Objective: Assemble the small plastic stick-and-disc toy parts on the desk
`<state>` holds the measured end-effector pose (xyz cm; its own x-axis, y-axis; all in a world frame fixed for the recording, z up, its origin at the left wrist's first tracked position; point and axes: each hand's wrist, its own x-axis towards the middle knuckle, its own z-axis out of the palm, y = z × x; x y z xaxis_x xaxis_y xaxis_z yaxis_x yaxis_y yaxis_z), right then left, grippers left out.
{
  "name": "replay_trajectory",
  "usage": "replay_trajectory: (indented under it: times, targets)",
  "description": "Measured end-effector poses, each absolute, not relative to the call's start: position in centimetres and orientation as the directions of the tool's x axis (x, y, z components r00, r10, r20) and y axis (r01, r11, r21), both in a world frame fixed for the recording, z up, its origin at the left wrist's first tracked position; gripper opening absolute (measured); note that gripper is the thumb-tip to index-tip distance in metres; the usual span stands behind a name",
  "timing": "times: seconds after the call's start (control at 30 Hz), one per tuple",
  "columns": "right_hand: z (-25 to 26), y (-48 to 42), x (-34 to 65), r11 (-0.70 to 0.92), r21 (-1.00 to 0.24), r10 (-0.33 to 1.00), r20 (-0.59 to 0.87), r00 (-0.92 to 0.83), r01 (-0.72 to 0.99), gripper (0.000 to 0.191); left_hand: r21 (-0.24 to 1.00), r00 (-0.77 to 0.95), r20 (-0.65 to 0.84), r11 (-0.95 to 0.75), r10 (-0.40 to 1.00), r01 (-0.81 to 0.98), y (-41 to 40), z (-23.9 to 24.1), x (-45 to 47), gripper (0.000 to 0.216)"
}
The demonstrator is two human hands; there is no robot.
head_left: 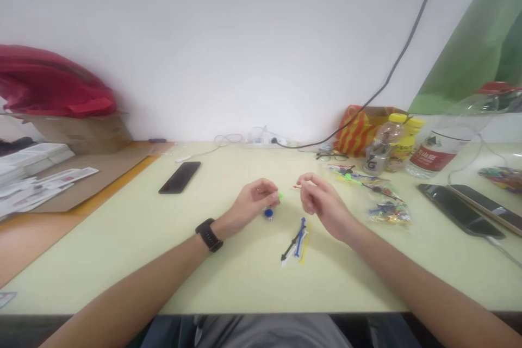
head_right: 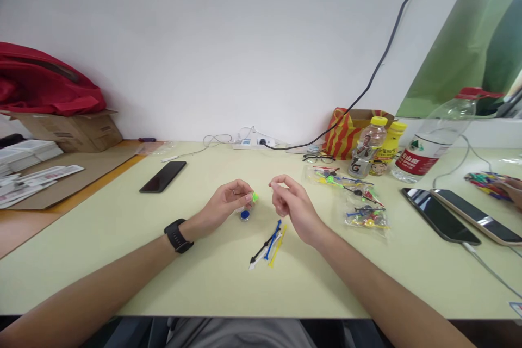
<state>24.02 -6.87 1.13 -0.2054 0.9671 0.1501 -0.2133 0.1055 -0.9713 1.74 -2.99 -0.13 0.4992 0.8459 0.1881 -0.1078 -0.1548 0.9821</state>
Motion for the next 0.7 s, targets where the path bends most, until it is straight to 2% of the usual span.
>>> replay_trajectory:
  times: [0.07, 0.17, 0.37, 0.5, 0.57, 0.7]
  targets:
    - [0.4, -6.6, 23.6, 0.234, -0.967, 0.963, 0.245, -0.115, -0.104, 0.038, 0.982, 0.503, 0.190, -0.159, 0.843, -0.105, -3.1, -0.1, 1.8, 0.031]
    - [-0.6, -6.4, 23.0, 0.313, -0.950, 0.940, 0.309, -0.143, 0.008, 0.045, 0.980, 0.515, 0.198, -0.168, 0.834, -0.105, -3.3, 0.1, 1.8, 0.031]
    - [-1.0, -6.7, 22.8, 0.402, -0.913, 0.907, 0.387, -0.166, 0.071, 0.034, 0.983, 0.537, 0.184, -0.155, 0.823, -0.100, -3.5, 0.4, 1.8, 0.030]
    - [-0.9, -6.8, 23.1, 0.440, -0.891, 0.894, 0.422, -0.154, 0.115, 0.034, 0.980, 0.515, 0.199, -0.158, 0.834, -0.122, -3.3, 0.2, 1.8, 0.032]
    - [-1.0, -6.8, 23.1, 0.437, -0.890, 0.899, 0.426, -0.106, 0.129, 0.043, 0.978, 0.503, 0.205, -0.162, 0.840, -0.128, -3.2, 0.1, 1.7, 0.033]
    - [-1.0, -6.8, 22.9, 0.421, -0.901, 0.904, 0.426, 0.038, 0.107, 0.075, 0.978, 0.488, 0.207, -0.159, 0.848, -0.137, -3.0, 0.0, 1.7, 0.034]
